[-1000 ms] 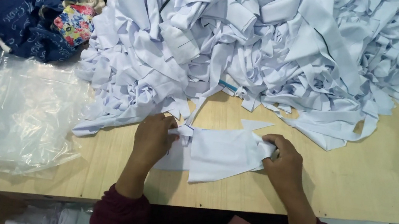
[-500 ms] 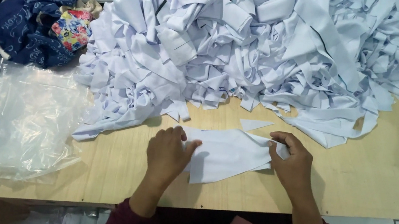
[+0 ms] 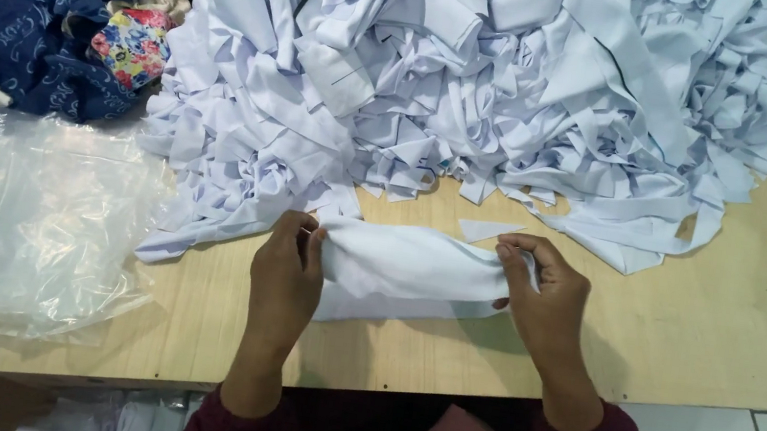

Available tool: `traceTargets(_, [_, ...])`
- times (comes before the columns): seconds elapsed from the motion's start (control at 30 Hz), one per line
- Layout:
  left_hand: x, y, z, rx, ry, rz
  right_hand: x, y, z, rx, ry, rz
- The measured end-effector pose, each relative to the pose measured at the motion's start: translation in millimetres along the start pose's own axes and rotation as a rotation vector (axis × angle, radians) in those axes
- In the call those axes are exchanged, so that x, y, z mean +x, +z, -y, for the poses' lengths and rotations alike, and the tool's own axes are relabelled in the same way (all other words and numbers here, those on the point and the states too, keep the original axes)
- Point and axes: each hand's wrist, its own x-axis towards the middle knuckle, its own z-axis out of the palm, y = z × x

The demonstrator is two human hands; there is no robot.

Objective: The person folds long strips of white fabric by hand and places each folded item into a clear plastic bag.

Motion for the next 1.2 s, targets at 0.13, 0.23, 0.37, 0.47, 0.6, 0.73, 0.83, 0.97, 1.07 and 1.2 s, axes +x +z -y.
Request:
traceTargets(0.13, [7.2, 19.4, 34.4, 0.135, -0.02, 0.06, 11.1, 8.5, -50.1, -0.266, 0.06, 0.193])
traceTargets(0.23, [3.4, 23.9, 40.1, 0.279, -0.165, 0.2, 11.7, 5.7, -57.9, -0.62, -0.026, 0.282])
traceTargets(0.37, [-5.7, 20.9, 38.8, 0.375, -0.203, 0.222, 8.7, -3.4, -73.3, -0.987, -0.122, 0.327])
traceTargets(0.47, [-10.2, 20.9, 36.1, 0.297, -0.213, 0.253, 19.8, -11.1, -90.3, -0.954, -0.074, 0.368])
traceTargets(0.6, [-20.8, 17.9, 26.1, 0.209, -0.248, 0.262, 27.9, -26.7, -89.4, -0.914, 0.005, 0.344])
traceTargets(0.73, [-21.9, 20.9, 32.3, 0.215, -0.219, 0.232, 22.6, -29.4, -75.7, -1.031, -0.018, 0.387])
traceTargets(0.83, [-23.2, 14.7, 31.4, 0.184, -0.169, 0.164, 21.0, -20.2, -67.8, -1.079, -0.167, 0.304])
traceTargets(0.97, [-22.0, -13.3, 26.1, 0.093, -0.081, -0.028, 14.5, 14.7, -5.7, -0.478, -0.512, 0.161])
traceTargets(1.07, [-14.2, -49.9, 31.6, 0.087, 0.085, -0.267, 16.1, 65.5, 48.6, -0.236, -0.625, 0.285])
traceTargets(1.2, [5.0, -108.4, 55.6, 0.175, 0.181, -0.522, 24.3, 163.0, 103.1, 0.047, -0.94, 0.368])
